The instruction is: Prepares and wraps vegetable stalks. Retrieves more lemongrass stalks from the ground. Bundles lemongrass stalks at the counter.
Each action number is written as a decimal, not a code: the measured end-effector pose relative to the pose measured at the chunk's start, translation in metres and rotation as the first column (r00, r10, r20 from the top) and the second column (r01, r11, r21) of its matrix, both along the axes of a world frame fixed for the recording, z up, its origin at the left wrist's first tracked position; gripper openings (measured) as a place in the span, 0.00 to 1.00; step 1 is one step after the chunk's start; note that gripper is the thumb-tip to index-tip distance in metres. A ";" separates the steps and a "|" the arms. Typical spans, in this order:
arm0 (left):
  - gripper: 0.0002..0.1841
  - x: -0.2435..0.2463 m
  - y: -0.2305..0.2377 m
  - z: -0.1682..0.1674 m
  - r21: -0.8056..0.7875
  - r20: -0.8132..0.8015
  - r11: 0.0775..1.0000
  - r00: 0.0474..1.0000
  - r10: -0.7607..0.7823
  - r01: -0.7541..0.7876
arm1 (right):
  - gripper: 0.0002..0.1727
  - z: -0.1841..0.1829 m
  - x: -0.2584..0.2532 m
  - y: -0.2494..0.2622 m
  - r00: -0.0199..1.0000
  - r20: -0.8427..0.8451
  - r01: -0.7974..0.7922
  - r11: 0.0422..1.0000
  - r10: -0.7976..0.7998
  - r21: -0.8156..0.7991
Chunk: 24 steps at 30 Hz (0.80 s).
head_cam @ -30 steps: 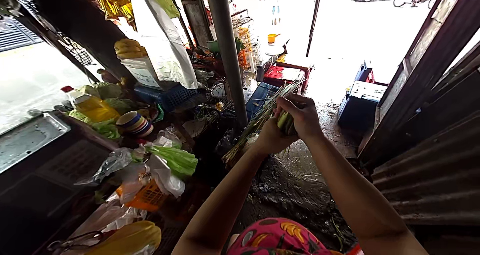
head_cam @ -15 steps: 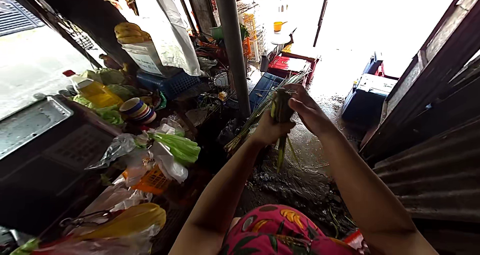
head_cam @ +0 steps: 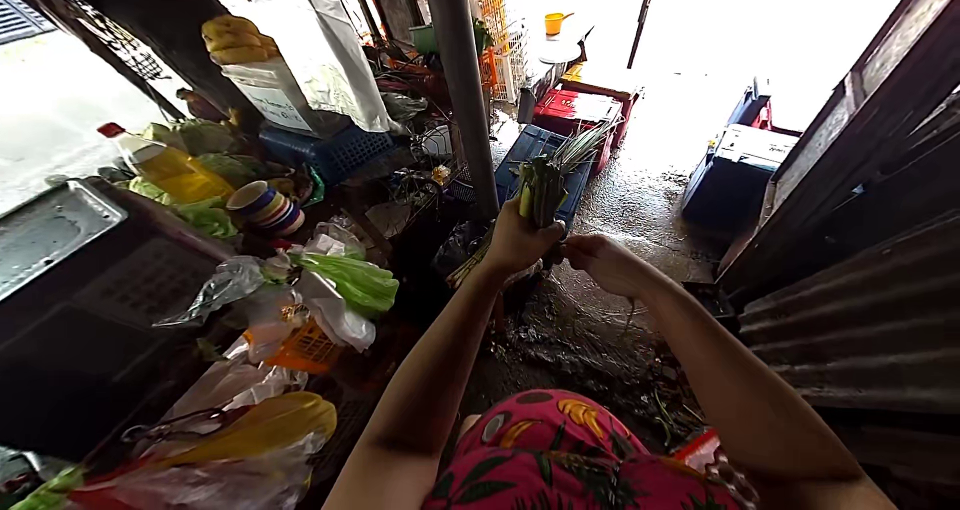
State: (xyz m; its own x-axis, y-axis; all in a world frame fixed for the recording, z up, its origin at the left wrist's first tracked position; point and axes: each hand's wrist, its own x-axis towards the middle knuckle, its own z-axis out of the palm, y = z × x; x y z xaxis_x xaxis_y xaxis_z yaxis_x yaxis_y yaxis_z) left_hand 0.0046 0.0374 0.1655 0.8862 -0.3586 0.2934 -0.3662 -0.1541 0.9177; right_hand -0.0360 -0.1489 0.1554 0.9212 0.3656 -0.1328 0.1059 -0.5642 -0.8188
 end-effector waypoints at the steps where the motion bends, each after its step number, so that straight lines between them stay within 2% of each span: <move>1: 0.05 0.000 0.000 -0.001 0.007 -0.049 1.000 0.999 -0.012 0.012 | 0.19 0.011 0.002 -0.001 0.997 0.062 -0.033 0.989 0.043 -0.143; 3: 0.04 0.002 0.003 -0.003 -0.050 -0.200 0.997 0.977 -0.067 0.058 | 0.17 0.027 0.002 0.001 0.981 0.162 -0.052 0.945 0.110 -0.323; 5: 0.06 0.003 0.003 -0.007 -0.169 -0.328 0.983 0.935 -0.131 0.078 | 0.14 0.033 0.003 0.002 0.953 0.263 -0.033 0.914 0.151 -0.405; 7: 0.05 0.003 0.000 -0.007 -0.294 -0.408 0.953 0.892 -0.193 0.072 | 0.12 0.035 0.007 0.001 0.907 0.376 -0.008 0.899 0.191 -0.437; 10: 0.06 -0.002 0.001 -0.008 -0.420 -0.527 0.905 0.792 -0.308 0.073 | 0.06 0.034 0.011 -0.002 0.747 0.628 0.096 0.901 0.216 -0.424; 12: 0.05 -0.007 0.001 -0.010 -0.482 -0.582 0.874 0.721 -0.376 0.066 | 0.12 0.037 0.016 -0.006 0.653 0.721 0.156 0.889 0.234 -0.430; 14: 0.06 -0.007 0.003 -0.017 -0.537 -0.583 0.841 0.692 -0.425 0.064 | 0.19 0.036 0.022 -0.010 0.589 0.766 0.155 0.894 0.257 -0.419; 16: 0.05 -0.006 0.003 -0.021 -0.569 -0.556 0.818 0.692 -0.459 0.086 | 0.23 0.033 0.027 -0.013 0.582 0.775 0.128 0.913 0.247 -0.387; 20: 0.05 0.000 0.007 -0.028 -0.588 -0.477 0.775 0.675 -0.563 0.230 | 0.28 0.033 0.034 -0.016 0.648 0.721 0.065 0.926 0.245 -0.373; 24: 0.07 0.001 0.008 -0.028 -0.542 -0.453 0.789 0.691 -0.563 0.288 | 0.33 0.034 0.033 -0.030 0.689 0.672 -0.036 0.939 0.271 -0.341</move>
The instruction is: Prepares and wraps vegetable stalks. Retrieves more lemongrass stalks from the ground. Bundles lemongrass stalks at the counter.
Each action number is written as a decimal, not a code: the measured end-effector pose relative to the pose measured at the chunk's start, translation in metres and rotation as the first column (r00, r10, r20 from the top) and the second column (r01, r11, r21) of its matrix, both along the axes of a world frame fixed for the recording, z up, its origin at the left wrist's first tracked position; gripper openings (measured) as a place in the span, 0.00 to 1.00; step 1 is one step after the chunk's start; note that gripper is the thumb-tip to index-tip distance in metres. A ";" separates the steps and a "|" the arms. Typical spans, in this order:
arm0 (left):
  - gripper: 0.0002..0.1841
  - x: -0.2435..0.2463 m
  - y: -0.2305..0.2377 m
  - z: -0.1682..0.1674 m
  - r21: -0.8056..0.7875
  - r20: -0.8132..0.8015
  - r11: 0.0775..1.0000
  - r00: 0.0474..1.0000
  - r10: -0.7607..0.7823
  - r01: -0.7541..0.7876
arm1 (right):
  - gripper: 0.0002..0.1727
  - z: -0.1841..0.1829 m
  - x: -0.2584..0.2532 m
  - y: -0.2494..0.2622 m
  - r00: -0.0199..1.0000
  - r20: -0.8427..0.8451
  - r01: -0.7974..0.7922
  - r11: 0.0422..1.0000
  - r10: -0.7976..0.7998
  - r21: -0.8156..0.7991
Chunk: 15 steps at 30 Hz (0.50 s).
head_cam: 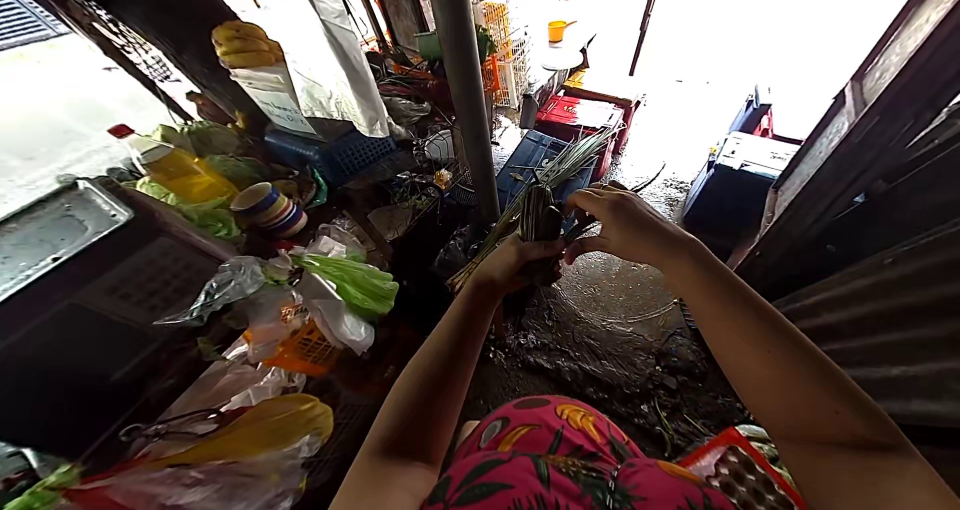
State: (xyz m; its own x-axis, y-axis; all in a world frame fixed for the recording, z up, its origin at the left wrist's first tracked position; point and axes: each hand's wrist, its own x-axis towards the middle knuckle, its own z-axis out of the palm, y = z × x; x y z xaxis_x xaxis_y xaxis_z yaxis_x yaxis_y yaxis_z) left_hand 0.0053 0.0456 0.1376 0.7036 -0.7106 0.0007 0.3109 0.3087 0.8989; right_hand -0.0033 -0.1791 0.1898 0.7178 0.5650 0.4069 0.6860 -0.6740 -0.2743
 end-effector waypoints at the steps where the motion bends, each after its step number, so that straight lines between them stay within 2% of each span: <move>1: 0.08 0.000 0.001 0.000 0.012 -0.010 1.000 1.000 0.016 -0.015 | 0.32 0.002 -0.003 -0.005 1.000 -0.013 -0.017 1.000 0.017 0.007; 5: 0.13 0.006 0.004 -0.009 -0.016 -0.037 0.999 0.999 0.036 -0.037 | 0.19 0.006 -0.018 -0.015 0.997 0.066 0.048 0.996 -0.044 -0.069; 8: 0.16 0.006 0.000 -0.010 0.029 -0.006 0.998 0.999 0.047 -0.047 | 0.15 -0.002 -0.021 -0.015 0.982 0.152 0.127 0.988 -0.112 -0.086; 12: 0.15 0.001 -0.013 -0.009 0.141 0.117 0.986 0.990 0.075 -0.091 | 0.09 -0.011 -0.020 0.002 0.961 0.164 0.205 0.971 -0.223 0.122; 15: 0.11 -0.001 -0.024 -0.008 0.146 0.172 0.975 0.975 0.142 -0.167 | 0.10 -0.024 -0.022 0.023 0.937 0.098 0.269 0.873 -0.335 0.408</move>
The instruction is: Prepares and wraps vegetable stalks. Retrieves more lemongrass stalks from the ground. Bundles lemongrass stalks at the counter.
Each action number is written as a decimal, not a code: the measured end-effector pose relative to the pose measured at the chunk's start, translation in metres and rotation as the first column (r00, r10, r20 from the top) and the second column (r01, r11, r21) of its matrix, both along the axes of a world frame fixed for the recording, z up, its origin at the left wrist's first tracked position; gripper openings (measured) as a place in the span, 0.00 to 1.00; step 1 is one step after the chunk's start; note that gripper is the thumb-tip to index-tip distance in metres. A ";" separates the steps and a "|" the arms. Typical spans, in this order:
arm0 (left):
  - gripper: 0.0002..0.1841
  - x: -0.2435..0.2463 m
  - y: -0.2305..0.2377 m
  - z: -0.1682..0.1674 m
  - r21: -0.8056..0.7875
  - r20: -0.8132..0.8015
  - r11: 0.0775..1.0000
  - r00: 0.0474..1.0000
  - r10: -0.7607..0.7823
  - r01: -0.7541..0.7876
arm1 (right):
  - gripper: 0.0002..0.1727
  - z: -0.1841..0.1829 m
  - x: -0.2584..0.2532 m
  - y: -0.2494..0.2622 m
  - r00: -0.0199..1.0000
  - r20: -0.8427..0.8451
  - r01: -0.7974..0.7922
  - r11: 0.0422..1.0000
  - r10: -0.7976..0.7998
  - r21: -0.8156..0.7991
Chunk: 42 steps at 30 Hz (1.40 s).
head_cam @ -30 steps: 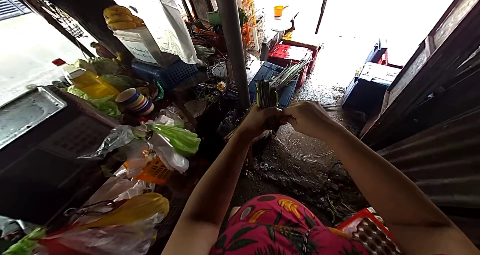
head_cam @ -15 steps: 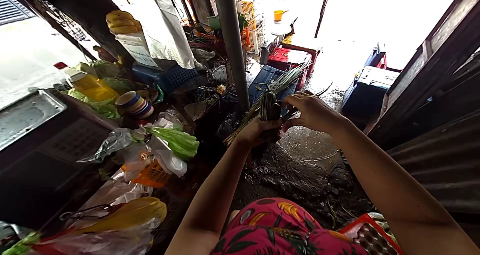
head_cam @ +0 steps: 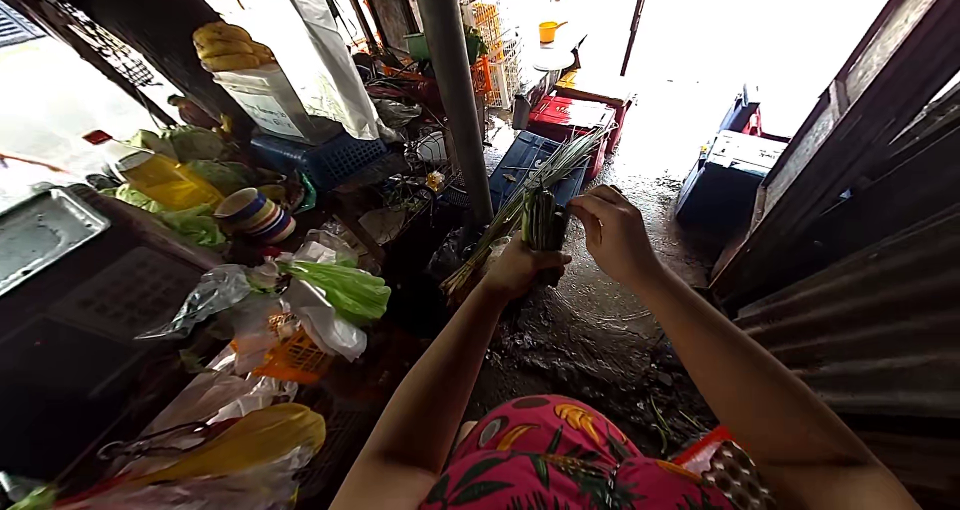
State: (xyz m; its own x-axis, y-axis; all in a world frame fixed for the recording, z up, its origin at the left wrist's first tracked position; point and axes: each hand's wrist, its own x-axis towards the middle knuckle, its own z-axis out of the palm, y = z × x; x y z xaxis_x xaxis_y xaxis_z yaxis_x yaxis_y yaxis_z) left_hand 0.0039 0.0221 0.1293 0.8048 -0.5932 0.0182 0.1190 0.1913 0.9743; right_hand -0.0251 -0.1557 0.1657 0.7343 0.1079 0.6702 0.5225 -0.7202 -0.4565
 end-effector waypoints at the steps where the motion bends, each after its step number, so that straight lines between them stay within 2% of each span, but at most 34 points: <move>1: 0.11 0.000 -0.002 0.002 0.003 0.020 0.999 0.999 0.035 -0.035 | 0.10 -0.004 -0.001 0.007 0.999 -0.013 0.031 0.993 -0.029 0.117; 4: 0.10 -0.003 -0.008 0.010 0.018 0.073 0.993 0.990 0.117 -0.118 | 0.12 -0.015 -0.002 0.024 0.996 -0.087 0.065 0.906 -0.032 0.417; 7: 0.08 -0.006 -0.011 0.011 0.006 0.050 0.993 0.991 0.121 -0.121 | 0.16 -0.020 -0.004 0.039 0.976 -0.206 0.079 0.784 0.064 0.615; 9: 0.09 -0.004 -0.010 0.009 -0.001 0.026 0.992 0.991 0.130 -0.130 | 0.20 -0.016 -0.006 0.041 0.938 -0.321 0.118 0.750 0.131 0.651; 13: 0.11 -0.003 -0.002 0.007 0.019 -0.024 0.990 0.989 0.143 -0.142 | 0.30 0.001 -0.005 0.022 0.842 -0.470 0.064 0.816 0.264 0.574; 15: 0.09 -0.003 0.000 0.005 0.030 -0.024 0.990 0.990 0.139 -0.139 | 0.32 0.008 -0.001 0.011 0.811 -0.487 0.028 0.809 0.325 0.587; 17: 0.07 -0.004 -0.002 0.003 0.046 0.003 0.993 0.994 0.107 -0.107 | 0.34 0.010 0.007 0.008 0.813 -0.431 -0.039 0.775 0.392 0.630; 19: 0.08 -0.005 -0.006 0.001 0.103 0.103 0.991 0.992 0.075 -0.086 | 0.40 0.010 0.012 0.011 0.755 -0.391 -0.141 0.713 0.526 0.687; 20: 0.09 -0.005 -0.009 0.001 0.155 0.181 0.982 0.981 0.075 -0.104 | 0.40 0.009 0.014 0.017 0.738 -0.355 -0.177 0.672 0.574 0.719; 21: 0.10 -0.005 -0.010 0.001 0.216 0.272 0.966 0.959 0.080 -0.142 | 0.34 0.008 0.014 0.024 0.751 -0.313 -0.187 0.642 0.581 0.744; 23: 0.11 -0.005 -0.010 0.004 0.311 0.422 0.924 0.903 0.074 -0.221 | 0.10 0.006 0.013 0.040 0.833 -0.251 -0.125 0.610 0.493 0.783; 24: 0.11 -0.005 -0.009 0.003 0.333 0.468 0.910 0.881 0.067 -0.246 | 0.07 0.005 0.013 0.046 0.857 -0.251 -0.086 0.605 0.449 0.791; 27: 0.10 -0.006 -0.006 -0.003 0.324 0.489 0.915 0.870 0.058 -0.243 | 0.11 0.003 0.011 0.053 0.876 -0.268 -0.032 0.603 0.401 0.797; 30: 0.10 -0.012 -0.007 -0.008 0.296 0.449 0.927 0.890 0.077 -0.229 | 0.14 0.004 0.011 0.053 0.858 -0.311 -0.034 0.650 0.408 0.759; 35: 0.06 -0.012 -0.004 -0.002 0.205 0.317 0.964 0.944 0.098 -0.169 | 0.10 0.005 0.015 0.038 0.811 -0.273 -0.242 0.722 0.517 0.649; 37: 0.04 -0.011 0.000 0.002 0.094 0.200 0.983 0.970 0.138 -0.159 | 0.28 0.001 0.016 0.023 0.743 -0.350 -0.261 0.729 0.570 0.633; 38: 0.05 -0.011 0.003 0.004 0.031 0.142 0.984 0.975 0.169 -0.175 | 0.35 -0.006 0.017 0.017 0.686 -0.402 -0.241 0.711 0.606 0.661; 40: 0.05 -0.010 0.009 0.009 -0.041 0.078 0.971 0.968 0.237 -0.235 | 0.36 -0.029 0.014 0.013 0.570 -0.502 -0.149 0.682 0.651 0.716; 42: 0.05 -0.005 0.015 0.008 -0.045 0.104 0.954 0.948 0.299 -0.296 | 0.31 -0.045 0.002 0.015 0.392 -0.558 -0.125 0.643 0.731 0.755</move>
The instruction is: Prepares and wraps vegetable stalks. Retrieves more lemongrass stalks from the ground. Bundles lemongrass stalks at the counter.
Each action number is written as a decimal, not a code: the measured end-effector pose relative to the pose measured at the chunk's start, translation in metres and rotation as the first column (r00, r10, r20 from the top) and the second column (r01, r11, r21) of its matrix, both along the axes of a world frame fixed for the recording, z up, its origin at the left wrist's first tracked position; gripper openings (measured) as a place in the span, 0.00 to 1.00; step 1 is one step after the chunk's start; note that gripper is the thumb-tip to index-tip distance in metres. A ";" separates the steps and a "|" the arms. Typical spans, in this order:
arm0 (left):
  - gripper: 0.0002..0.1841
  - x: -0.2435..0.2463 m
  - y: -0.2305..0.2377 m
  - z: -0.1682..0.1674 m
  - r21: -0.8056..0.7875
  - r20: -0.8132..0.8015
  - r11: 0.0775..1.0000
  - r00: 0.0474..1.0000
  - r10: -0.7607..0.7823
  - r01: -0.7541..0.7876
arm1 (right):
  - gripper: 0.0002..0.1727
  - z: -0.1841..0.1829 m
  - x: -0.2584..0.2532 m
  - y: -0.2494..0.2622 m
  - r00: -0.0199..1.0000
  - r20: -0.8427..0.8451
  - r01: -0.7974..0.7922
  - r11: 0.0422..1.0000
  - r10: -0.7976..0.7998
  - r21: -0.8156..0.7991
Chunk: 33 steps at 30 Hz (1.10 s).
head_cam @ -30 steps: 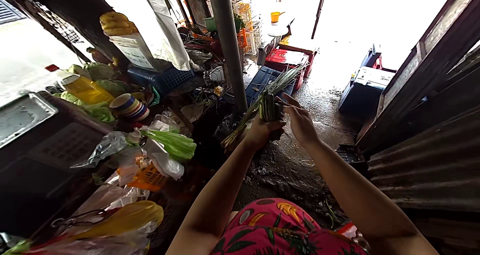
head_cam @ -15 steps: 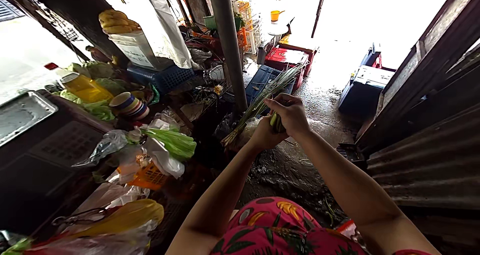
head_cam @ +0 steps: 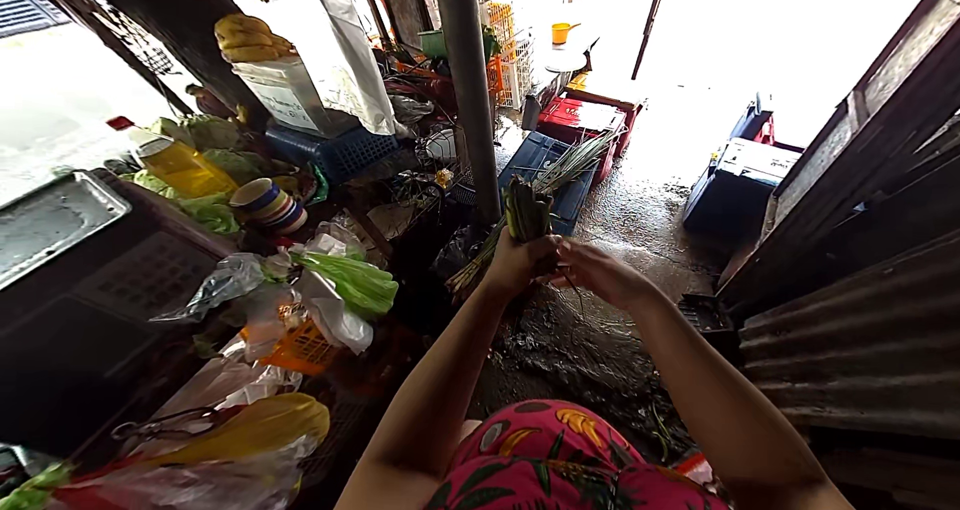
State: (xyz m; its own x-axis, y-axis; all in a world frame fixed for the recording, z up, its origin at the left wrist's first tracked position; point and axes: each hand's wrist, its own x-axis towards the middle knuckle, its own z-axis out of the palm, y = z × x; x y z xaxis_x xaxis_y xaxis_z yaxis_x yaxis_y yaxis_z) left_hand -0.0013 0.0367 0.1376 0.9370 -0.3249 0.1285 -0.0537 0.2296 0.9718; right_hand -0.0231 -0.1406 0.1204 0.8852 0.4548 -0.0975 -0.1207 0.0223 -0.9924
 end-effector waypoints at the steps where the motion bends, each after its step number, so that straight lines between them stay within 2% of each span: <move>1: 0.04 0.003 0.002 -0.002 0.016 0.027 1.000 0.999 0.018 -0.019 | 0.28 -0.005 -0.007 0.003 0.997 -0.051 -0.056 0.998 0.058 0.036; 5: 0.03 0.007 0.008 -0.008 0.153 0.150 0.984 0.986 0.071 -0.094 | 0.20 -0.010 -0.019 0.011 0.985 -0.164 -0.033 0.995 0.049 0.096; 8: 0.06 0.006 0.009 -0.010 0.251 0.210 0.958 0.974 0.088 -0.141 | 0.17 -0.010 -0.014 0.010 0.994 -0.107 -0.024 0.999 0.021 -0.029; 10: 0.07 0.007 0.008 -0.013 0.295 0.226 0.941 0.969 0.099 -0.165 | 0.17 -0.007 -0.007 0.009 0.999 -0.035 -0.024 0.981 0.017 -0.195; 14: 0.09 0.009 0.004 -0.014 0.369 0.215 0.914 0.972 0.094 -0.170 | 0.19 0.012 0.003 0.008 0.996 0.063 -0.016 0.796 0.068 -0.605; 18: 0.08 0.012 0.002 -0.014 0.413 0.175 0.905 0.984 0.030 -0.101 | 0.17 0.032 0.006 0.005 0.979 0.164 0.056 0.619 0.119 -0.783; 21: 0.05 0.013 0.001 -0.014 0.376 0.042 0.926 0.999 0.009 -0.025 | 0.17 0.041 0.009 0.000 0.966 0.243 0.143 0.596 0.091 -0.790; 25: 0.06 0.011 0.000 -0.018 0.132 -0.224 0.980 0.968 -0.115 0.147 | 0.11 0.040 0.016 -0.011 0.923 0.380 0.246 0.666 0.060 -0.704; 30: 0.03 0.008 0.001 -0.021 -0.070 -0.391 0.973 0.891 -0.230 0.220 | 0.23 0.025 0.026 -0.023 0.773 0.634 0.383 0.781 0.021 -0.493; 31: 0.03 0.006 0.001 -0.020 -0.094 -0.406 0.970 0.881 -0.243 0.224 | 0.24 0.025 0.027 -0.025 0.767 0.641 0.382 0.801 0.004 -0.461; 33: 0.04 0.004 0.002 -0.018 -0.124 -0.433 0.971 0.869 -0.237 0.204 | 0.23 0.031 0.027 -0.029 0.825 0.566 0.318 0.828 -0.001 -0.463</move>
State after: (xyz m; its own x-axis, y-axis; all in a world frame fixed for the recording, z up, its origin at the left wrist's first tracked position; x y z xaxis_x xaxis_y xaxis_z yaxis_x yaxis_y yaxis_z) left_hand 0.0026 0.0386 0.1192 0.8064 -0.5355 -0.2511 0.4375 0.2545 0.8624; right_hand 0.0039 -0.1692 0.1510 0.9203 0.3209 0.2237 0.3716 -0.5385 -0.7563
